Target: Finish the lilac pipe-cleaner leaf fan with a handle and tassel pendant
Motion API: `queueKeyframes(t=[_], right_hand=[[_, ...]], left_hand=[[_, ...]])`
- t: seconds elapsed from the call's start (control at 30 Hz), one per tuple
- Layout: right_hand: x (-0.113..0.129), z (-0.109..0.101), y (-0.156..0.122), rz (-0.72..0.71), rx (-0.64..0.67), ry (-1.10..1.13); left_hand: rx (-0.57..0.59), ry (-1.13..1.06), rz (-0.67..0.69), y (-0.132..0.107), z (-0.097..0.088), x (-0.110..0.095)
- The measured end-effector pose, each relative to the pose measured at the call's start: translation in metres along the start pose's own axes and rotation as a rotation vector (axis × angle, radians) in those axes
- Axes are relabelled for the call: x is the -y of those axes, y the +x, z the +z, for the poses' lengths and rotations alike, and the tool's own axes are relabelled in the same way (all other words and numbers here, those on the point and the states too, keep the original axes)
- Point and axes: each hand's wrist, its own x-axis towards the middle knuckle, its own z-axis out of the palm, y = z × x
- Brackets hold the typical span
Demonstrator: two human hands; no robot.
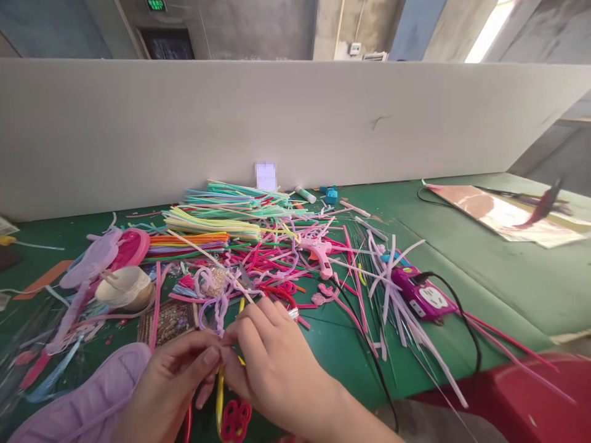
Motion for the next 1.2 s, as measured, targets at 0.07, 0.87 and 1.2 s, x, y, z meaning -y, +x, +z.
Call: queueKeyframes(t=[0.07,0.87,1.2], right_hand=[[-0.001,0.003,0.001,0.025,0.002,0.035],[0.007,0.008,0.001,0.231,0.009,0.285],[0.014,0.002,0.002,0.279,-0.015,0.510]], left_hand=[[-0.070,-0.098,-0.001,0.003,0.002,0.003],[-0.294,-0.119,0.073,-0.013,0.012,-0.002],[-0.310,0.003,0.264,-0.019,0.020,-0.006]])
